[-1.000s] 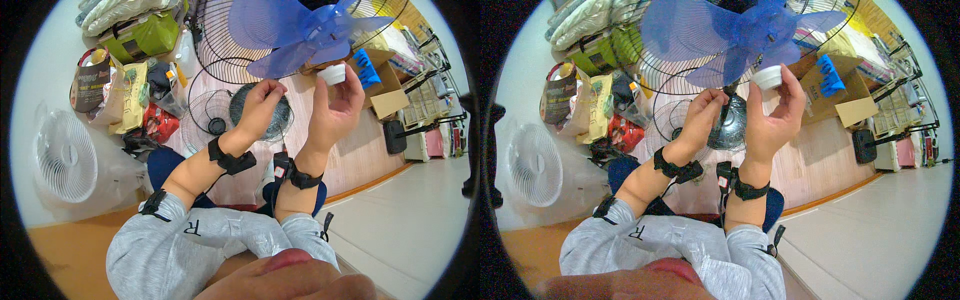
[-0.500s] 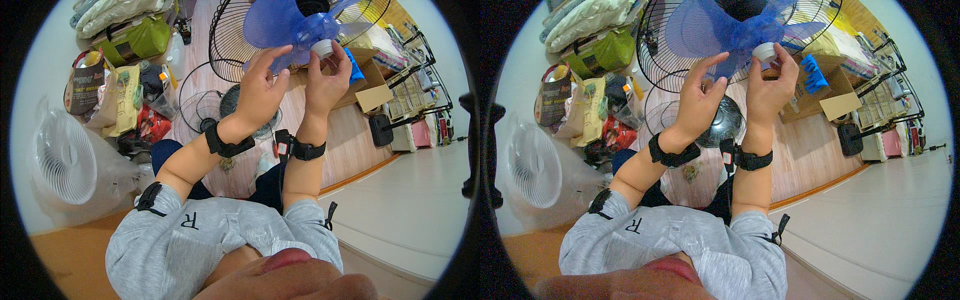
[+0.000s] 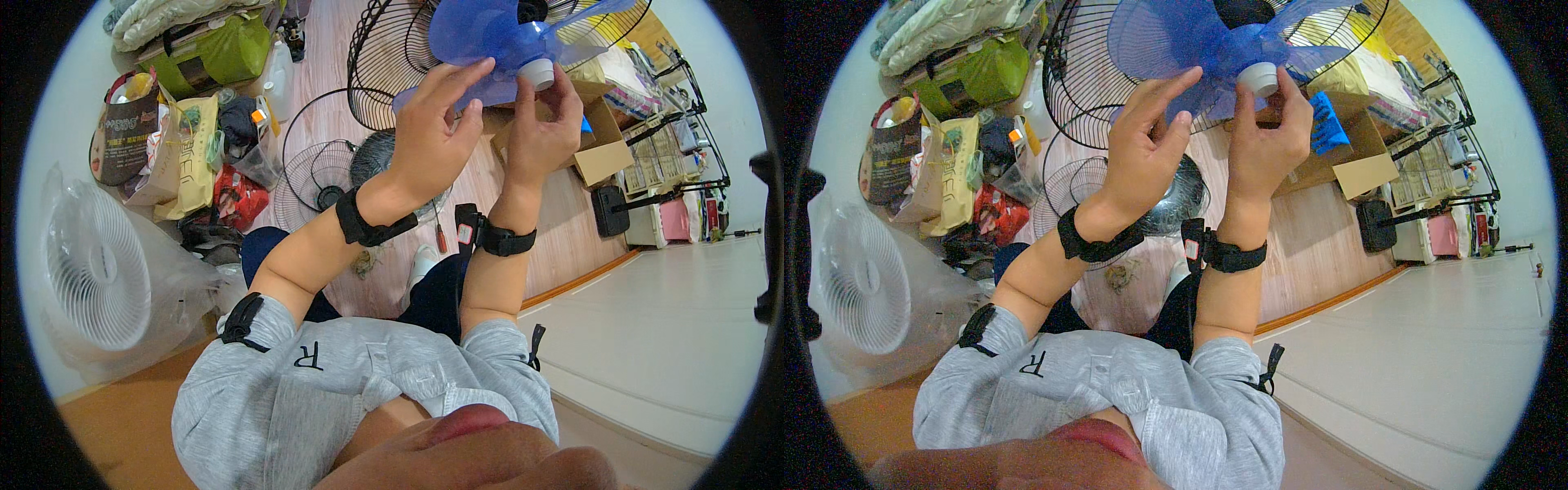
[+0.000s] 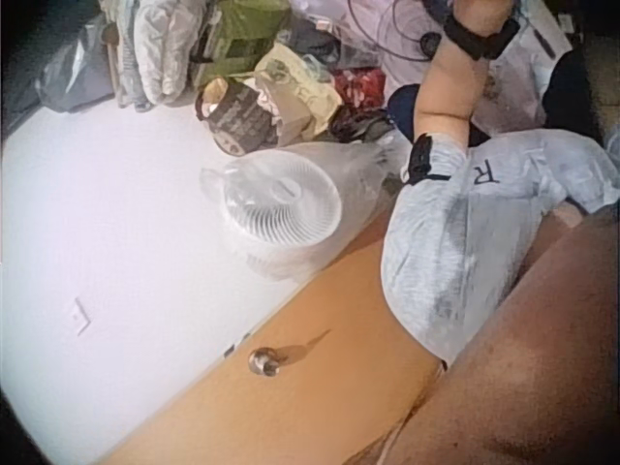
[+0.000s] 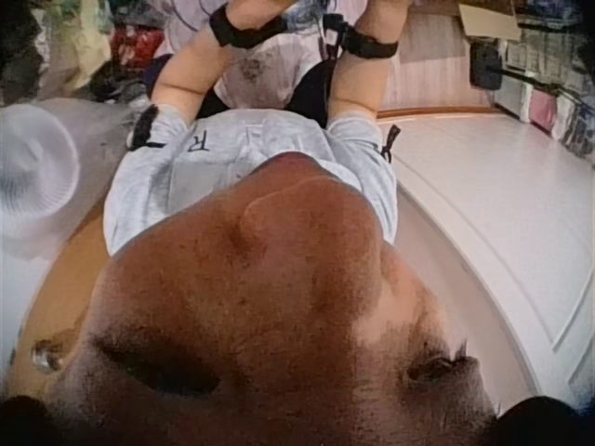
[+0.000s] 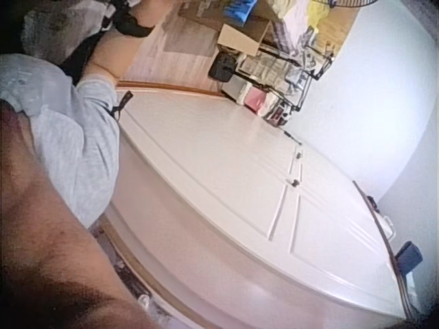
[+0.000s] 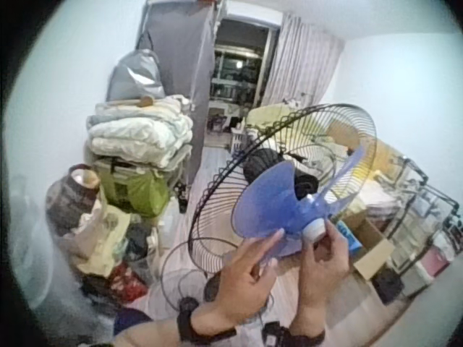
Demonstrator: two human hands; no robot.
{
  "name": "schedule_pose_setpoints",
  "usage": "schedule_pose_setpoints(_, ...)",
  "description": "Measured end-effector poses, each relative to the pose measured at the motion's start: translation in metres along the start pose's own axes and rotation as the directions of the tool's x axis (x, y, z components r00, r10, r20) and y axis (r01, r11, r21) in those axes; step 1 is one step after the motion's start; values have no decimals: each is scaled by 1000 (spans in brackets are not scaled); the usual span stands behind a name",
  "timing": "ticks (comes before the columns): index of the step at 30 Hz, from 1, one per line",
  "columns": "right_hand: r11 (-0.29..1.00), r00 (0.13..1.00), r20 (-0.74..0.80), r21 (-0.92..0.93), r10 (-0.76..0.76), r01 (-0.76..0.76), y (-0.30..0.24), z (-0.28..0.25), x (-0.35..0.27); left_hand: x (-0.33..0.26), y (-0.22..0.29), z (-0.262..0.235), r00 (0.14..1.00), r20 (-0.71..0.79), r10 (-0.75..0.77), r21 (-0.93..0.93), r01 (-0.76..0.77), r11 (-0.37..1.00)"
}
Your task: The person assembles a standing fan by attaching a blue fan blade to the motor shaft, securing it with a white nut, and then fitting the front protective cage. The person uses a cloth to wipe the motor area during the process.
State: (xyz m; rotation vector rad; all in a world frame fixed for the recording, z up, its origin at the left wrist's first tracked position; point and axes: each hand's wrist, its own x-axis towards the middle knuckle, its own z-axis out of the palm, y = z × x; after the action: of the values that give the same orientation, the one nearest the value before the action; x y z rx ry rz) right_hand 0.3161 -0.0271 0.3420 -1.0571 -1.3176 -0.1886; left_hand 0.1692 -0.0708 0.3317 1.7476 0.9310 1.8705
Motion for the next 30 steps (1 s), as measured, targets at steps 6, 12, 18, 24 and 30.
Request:
schedule_pose_setpoints(6, 981, 981, 4, 11, 191, -191, -9, 4, 3, 2, 0, 0, 1000, -9, 4, -11, -4, 1000)
schedule_pose_setpoints(12, 989, 993, 37, 95, 113, -116, -4, 5, -1, 0, 1, 2, 1000, 14, -4, 1, 4, 1000)
schedule_pose_setpoints(18, 993, 997, 20, -87, 76, -74, -1, -2, 3, -3, 1, 6, 1000, 10, 10, -12, -10, 1000)
schedule_pose_setpoints(24, 992, 993, 19, -51, 118, -117, -4, -1, 4, -4, 0, 8, 1000, 15, -18, -35, 18, 999)
schedule_pose_setpoints(30, 986, 991, 94, 128, 92, -104, -7, -4, 1, -4, -1, 9, 1000, -9, 16, -12, -16, 1000)
